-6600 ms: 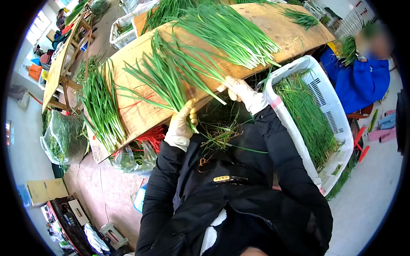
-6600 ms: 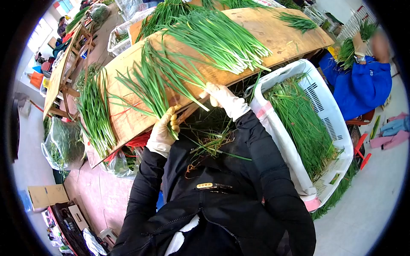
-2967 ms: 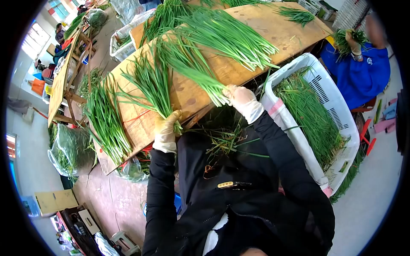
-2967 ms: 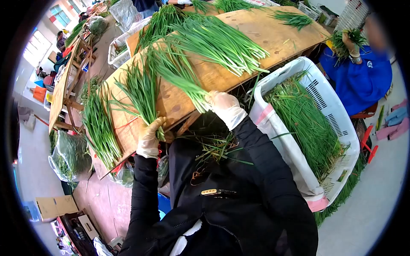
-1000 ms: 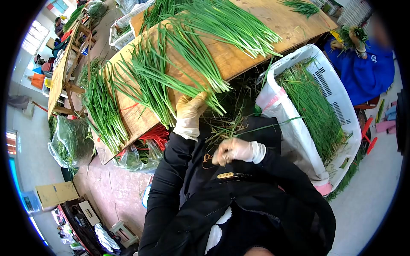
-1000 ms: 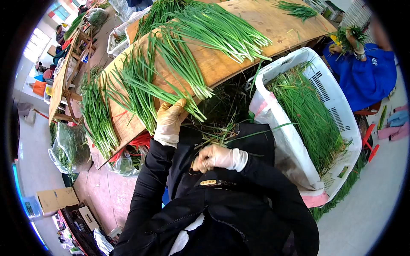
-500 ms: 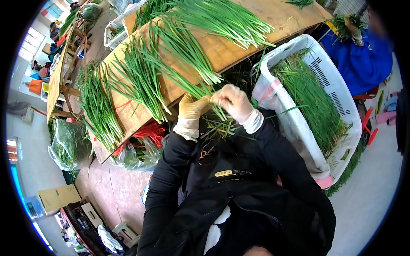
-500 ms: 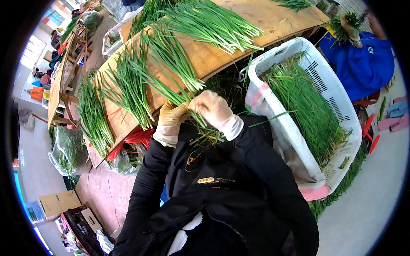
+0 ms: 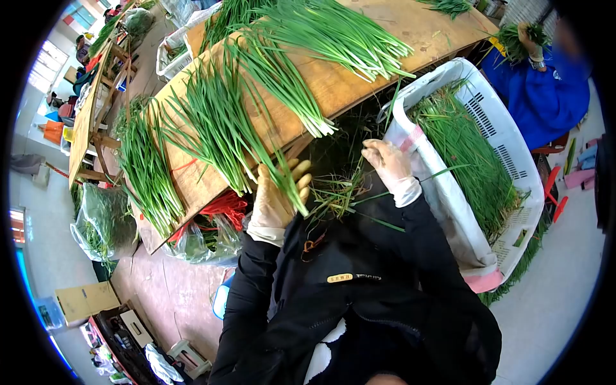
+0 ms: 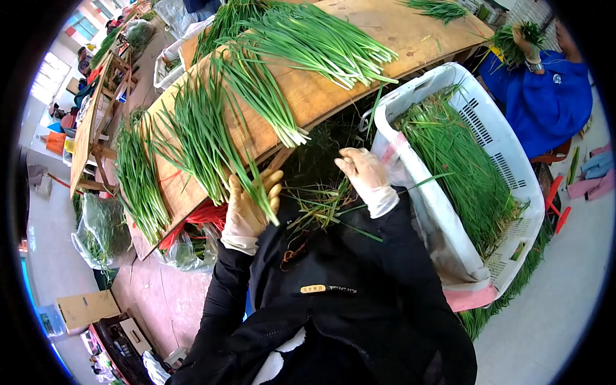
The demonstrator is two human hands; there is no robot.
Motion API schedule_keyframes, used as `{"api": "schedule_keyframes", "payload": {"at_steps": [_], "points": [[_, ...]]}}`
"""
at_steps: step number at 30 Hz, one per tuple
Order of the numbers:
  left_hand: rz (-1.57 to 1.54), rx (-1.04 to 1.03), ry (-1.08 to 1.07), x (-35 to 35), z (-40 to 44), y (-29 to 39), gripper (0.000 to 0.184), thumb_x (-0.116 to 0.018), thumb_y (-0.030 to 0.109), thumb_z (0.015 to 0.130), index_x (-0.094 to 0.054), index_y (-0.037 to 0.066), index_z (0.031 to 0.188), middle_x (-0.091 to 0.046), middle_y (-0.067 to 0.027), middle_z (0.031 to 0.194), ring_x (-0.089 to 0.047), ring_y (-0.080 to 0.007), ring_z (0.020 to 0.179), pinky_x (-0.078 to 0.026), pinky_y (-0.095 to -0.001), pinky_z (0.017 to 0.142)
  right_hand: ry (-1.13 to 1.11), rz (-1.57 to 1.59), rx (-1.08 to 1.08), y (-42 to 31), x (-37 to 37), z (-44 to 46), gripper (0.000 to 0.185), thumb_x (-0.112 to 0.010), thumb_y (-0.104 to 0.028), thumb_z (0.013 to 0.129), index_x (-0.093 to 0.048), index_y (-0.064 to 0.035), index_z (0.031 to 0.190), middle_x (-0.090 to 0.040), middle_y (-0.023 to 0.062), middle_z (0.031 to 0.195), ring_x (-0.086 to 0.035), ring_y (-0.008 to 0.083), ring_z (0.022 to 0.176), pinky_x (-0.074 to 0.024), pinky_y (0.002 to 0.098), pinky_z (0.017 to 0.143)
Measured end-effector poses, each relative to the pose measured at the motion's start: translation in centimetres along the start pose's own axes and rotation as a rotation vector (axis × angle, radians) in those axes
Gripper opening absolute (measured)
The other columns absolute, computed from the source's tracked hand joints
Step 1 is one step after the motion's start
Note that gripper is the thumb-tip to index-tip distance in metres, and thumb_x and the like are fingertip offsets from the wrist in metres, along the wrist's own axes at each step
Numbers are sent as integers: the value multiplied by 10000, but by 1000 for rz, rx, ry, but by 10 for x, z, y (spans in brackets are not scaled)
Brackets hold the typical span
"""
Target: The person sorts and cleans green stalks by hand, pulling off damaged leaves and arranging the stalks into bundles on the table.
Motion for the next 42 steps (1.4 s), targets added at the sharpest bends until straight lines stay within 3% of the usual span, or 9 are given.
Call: {"api": "schedule_keyframes", "payload": {"at_steps": [6,9,11,15,17,26,31,36,42], "points": [[-7,-9,-53,12,10,3,376,-530,353,837,-546,6,980,-387,50,530,-281,-32,408,-258,-153,405,-15,-342,188,-64,-18,58,402,-530,-429,782,-534,-93,1004,-550,83,814,-545,252,809,-472,322,652],[-21,-52,62,4,12,13,352,-524,315,846,-546,1,1004,-404,48,537,-289,-32,407,-261,-155,402,-319,-323,5,-43,-43,86,259,-547,-338,787,-561,-107,905,-592,104,763,-575,279,716,-468,368,620],[-7,-62,82,7,12,21,378,-508,290,858,-507,-2,1099,-438,37,563,-312,-35,423,-279,-154,411,-87,-188,265,-41,-16,100,228,-484,-298,844,-579,-91,832,-605,88,686,-582,234,606,-462,321,549],[-36,-58,58,5,16,25,381,-476,292,875,-497,-1,1117,-489,37,638,-341,-28,462,-288,-156,430,111,628,-98,-22,20,106,335,-416,-322,902,-593,-48,826,-565,17,590,-467,49,485,-373,178,454],[-20,-20,62,7,21,22,393,-476,297,875,-487,12,1145,-515,43,692,-368,-23,505,-305,-153,460,-290,631,-357,-2,-5,101,326,-427,-294,898,-587,-28,798,-572,31,578,-461,69,450,-373,200,432],[68,-100,-193,-36,46,23,512,-562,130,812,-353,-19,1255,-501,-130,1176,-442,-23,644,-383,-113,525,-414,1628,-405,-60,-19,35,368,-462,-307,876,-558,48,893,-447,-8,480,-383,75,397,-302,198,397],[81,-68,-194,-49,53,18,455,-583,95,792,-413,-14,1199,-569,-154,1048,-457,-56,639,-381,-136,523,-823,2096,-508,-83,-54,-7,420,-468,-372,856,-563,37,829,-545,73,618,-405,93,407,-337,214,403],[269,-142,-8,-34,48,18,288,-606,68,774,-540,-21,1039,-614,-111,886,-449,-73,545,-371,-183,509,-600,1176,-301,-77,-35,6,598,-457,-572,791,-571,-7,950,-597,22,727,-489,65,603,-365,182,538],[416,-295,171,-50,39,25,157,-614,102,777,-603,1,897,-554,10,660,-447,-63,534,-366,-193,504,-78,1123,-217,-68,-40,14,116,-561,-145,838,-564,-32,862,-533,-21,729,-450,32,635,-358,173,550]]}}
Point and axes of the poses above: each hand's wrist, its own z-axis towards the middle knuckle, its own x-axis out of the back of the hand, y = z × x, the point moved 5 cm from there along z, towards the middle knuckle
